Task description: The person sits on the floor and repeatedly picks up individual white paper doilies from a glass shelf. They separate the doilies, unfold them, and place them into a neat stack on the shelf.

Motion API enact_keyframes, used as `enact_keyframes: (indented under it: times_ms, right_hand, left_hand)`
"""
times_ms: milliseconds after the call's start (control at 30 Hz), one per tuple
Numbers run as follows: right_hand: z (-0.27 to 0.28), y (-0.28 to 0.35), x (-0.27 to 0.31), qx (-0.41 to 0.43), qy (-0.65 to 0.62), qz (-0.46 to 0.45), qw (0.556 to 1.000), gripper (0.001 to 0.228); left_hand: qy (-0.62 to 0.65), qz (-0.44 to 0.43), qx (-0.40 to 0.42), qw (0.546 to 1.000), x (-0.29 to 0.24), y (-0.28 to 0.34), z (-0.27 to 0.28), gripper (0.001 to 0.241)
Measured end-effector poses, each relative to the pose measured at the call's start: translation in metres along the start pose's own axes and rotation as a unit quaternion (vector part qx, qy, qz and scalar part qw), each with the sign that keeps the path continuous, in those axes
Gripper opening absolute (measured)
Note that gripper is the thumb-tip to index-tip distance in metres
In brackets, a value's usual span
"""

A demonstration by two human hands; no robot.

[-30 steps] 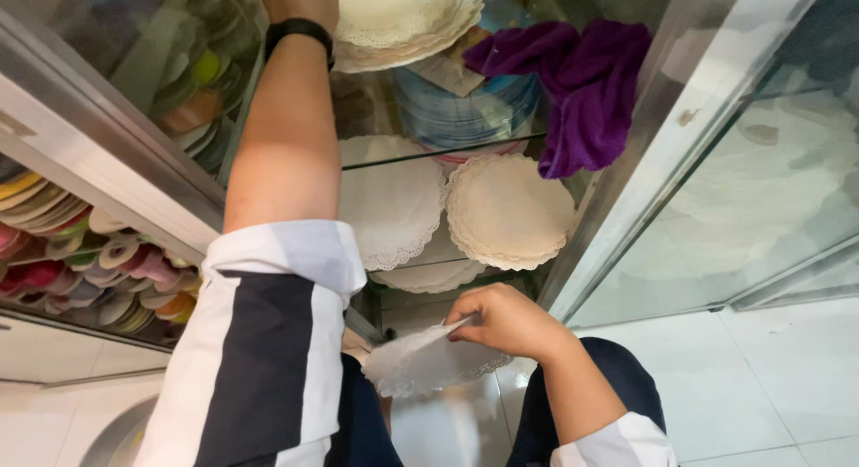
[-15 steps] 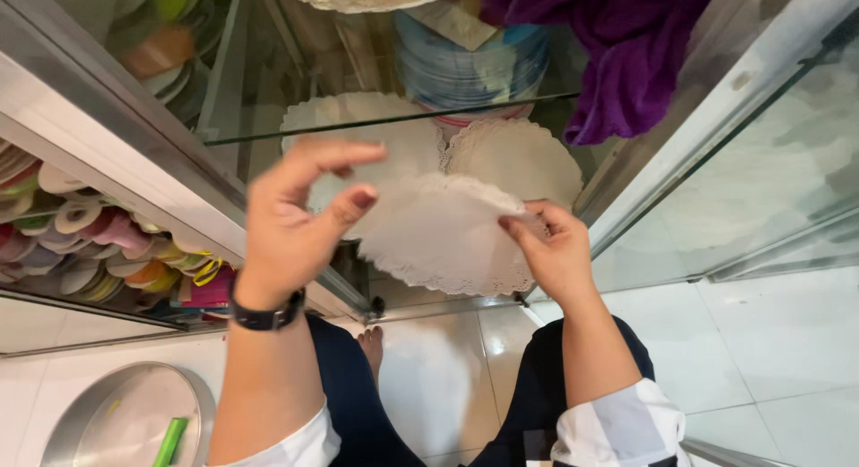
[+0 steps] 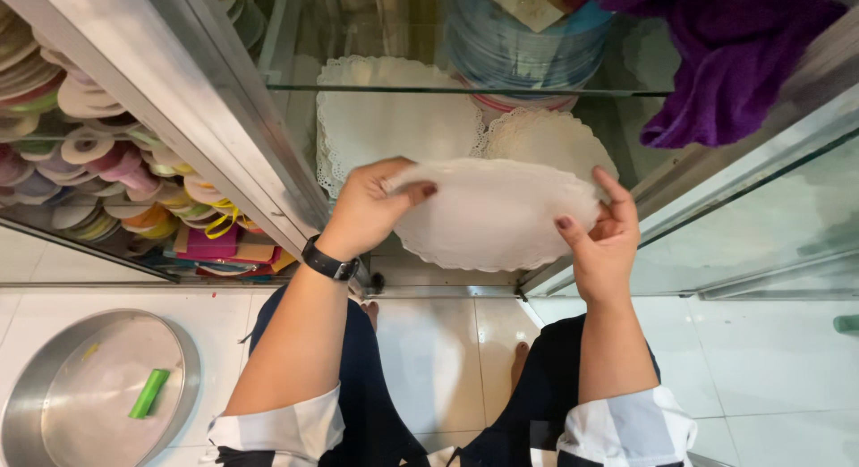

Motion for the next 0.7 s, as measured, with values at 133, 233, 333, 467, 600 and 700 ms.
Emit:
enact_keyframes:
  times_ms: [133,233,333,467,600,700]
  right_hand:
    - [0.002,-0.005,-0.005,0.022,-0.12,-0.011,0.992,0.081]
    - [-0.003,0.004,-0.008,0.05,-0.197,-0.052,0.978,0.086]
    - [-0.016,0.015,0.003,0.052,-0.194,-0.064,0.978,0.083]
    - [-0.029,0.018,0.02,-0.013,-0.128,-0.063,0.99,0.054]
    - [-0.037,0.021,0.05,-0.01,-0.112,-0.045,0.993,0.038]
    - [-0.011,0.012,0.0,-0.018,-0.066,-0.043,0.997,0.023]
  left_hand:
    - [0.217,-0.011,-0.14,0.966,0.004,-0.005,0.001,0.026]
    - [0.339,0.007,-0.181,0.923,0.03,-0.002,-0.001,0.045]
    - [0.311,0.032,-0.145,0.939,0.023,0.004,-0.006,0.058]
    - [0.291,0.036,-0.128,0.947,-0.016,0.005,-0.007,0.059]
    - [0.269,0.014,-0.123,0.955,-0.007,0.002,-0.004,0.057]
    - [0.25,-0.012,-0.118,0.961,0.004,0.002,-0.002,0.071]
Point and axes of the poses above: each hand's wrist, its own y-axis away from the middle knuckle, its own z-axis out of the back of the hand, x = y × z, the point moved 1 cm from there along -y, towards the middle knuckle, and after that the axes turned 15 degrees about -x, right-handed, at the moved point
